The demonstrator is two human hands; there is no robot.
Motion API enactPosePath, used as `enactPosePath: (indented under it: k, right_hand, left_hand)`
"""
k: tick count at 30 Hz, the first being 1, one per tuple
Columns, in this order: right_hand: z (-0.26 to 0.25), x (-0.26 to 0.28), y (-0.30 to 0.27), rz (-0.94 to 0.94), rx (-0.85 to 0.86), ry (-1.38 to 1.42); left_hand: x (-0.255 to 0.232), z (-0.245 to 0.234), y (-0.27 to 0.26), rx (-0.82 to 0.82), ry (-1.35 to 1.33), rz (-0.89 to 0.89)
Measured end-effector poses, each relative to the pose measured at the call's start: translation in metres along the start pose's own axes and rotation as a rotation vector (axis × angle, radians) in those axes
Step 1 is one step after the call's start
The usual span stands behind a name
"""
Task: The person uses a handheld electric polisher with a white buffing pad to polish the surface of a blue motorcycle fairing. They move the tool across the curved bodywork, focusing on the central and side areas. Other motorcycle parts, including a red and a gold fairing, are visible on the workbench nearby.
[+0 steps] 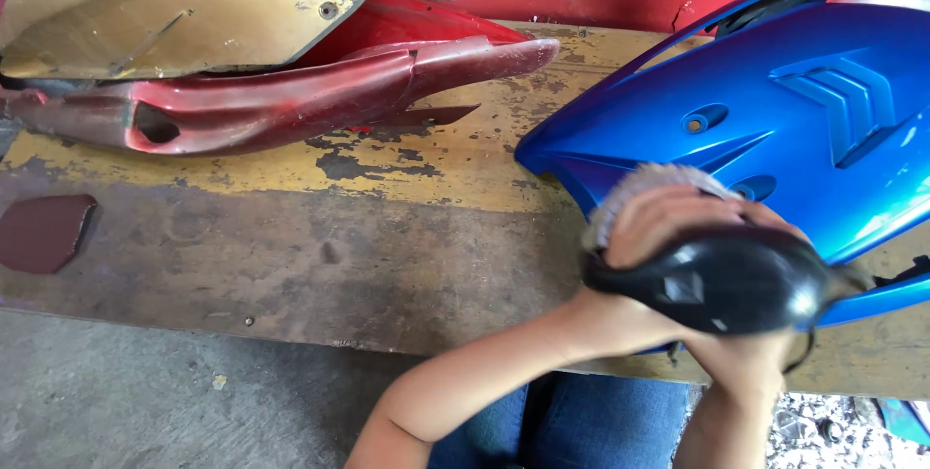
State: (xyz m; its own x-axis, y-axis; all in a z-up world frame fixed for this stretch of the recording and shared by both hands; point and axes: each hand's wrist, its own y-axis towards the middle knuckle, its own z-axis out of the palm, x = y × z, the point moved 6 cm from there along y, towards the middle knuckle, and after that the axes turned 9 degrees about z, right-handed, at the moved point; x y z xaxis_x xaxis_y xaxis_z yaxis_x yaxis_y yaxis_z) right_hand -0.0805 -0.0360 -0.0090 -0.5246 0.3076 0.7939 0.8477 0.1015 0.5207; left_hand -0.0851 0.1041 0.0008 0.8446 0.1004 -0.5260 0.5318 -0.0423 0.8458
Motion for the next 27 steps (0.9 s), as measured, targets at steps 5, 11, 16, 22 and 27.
enactPosePath:
  k: [5,11,16,22,27]
  right_hand:
    - [-0.016,-0.004,-0.017,-0.088,-0.144,-0.107]
    - [-0.003,-0.013,-0.011,-0.134,-0.063,-0.099]
    - [-0.024,-0.031,-0.032,-0.071,-0.124,-0.011]
    - [-0.128,-0.221,-0.084,0.922,-0.059,0.765]
    - [-0.039,-0.093,-0.060,-0.017,-0.234,0.216]
  left_hand:
    - [0.000,0.014,-0.009,0.047,-0.059,0.012]
    - [0.008,0.007,-0.022,0.002,-0.046,0.027]
    - [-0.013,0.010,-0.012,0.011,-0.048,0.055]
    - [-0.011,0.043,-0.048,0.038,0.067,0.015]
    - [-0.009,0.018,-0.037,0.013,-0.003,0.002]
